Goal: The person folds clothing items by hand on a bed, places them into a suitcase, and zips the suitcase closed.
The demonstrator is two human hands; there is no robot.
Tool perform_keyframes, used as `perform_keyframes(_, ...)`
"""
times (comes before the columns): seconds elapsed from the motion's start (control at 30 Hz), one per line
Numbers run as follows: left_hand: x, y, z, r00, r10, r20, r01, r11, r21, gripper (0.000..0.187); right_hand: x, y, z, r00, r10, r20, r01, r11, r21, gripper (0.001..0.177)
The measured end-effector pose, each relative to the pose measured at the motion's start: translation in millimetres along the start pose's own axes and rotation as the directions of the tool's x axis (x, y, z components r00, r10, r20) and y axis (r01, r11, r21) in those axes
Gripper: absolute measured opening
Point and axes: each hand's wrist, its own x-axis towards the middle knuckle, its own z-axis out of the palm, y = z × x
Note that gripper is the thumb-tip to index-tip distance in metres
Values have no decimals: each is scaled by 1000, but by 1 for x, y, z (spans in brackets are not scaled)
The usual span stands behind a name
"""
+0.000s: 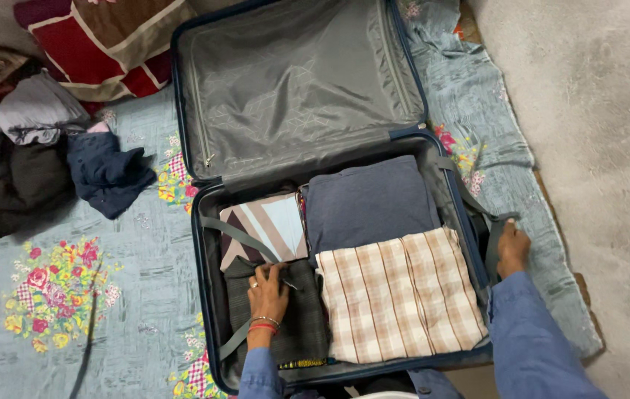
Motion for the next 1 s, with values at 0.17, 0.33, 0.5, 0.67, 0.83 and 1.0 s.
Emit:
perform_keyframes(0.17, 3, 0, 0, 995, -102, -19, 103, 986, 133, 30, 21, -10, 14, 982, 145, 124, -143, 989, -30, 47)
perform_keyframes(0.33, 2, 8, -2, 986, -18, -167, 37, 993, 112, 26, 23, -29, 23, 937, -314, -154, 348, 882, 318, 26)
perform_keyframes(0.5, -4, 4, 1, 961, 85, -263, -67, 995, 79, 35, -23, -66, 10, 852, -519, -71, 488, 738, 467, 12)
perform_keyframes(0.67, -10, 9, -10, 973, 111, -201, -90, 989, 114, 42, -111, -133, 6, 742, -626, 241, 418, 712, 564, 12)
perform_keyframes(0.83, -20, 13, -22, 916, 227, -332, -162, 964, 213, 36, -181, -128, 41, 520, -719, 461, 555, 695, 458, 10)
perform_keyframes(1.0, -11, -14, -4, 985, 132, -109, -125, 990, 67, 31, -213, -126, 58, 409, -665, 625, 718, 657, 229, 24)
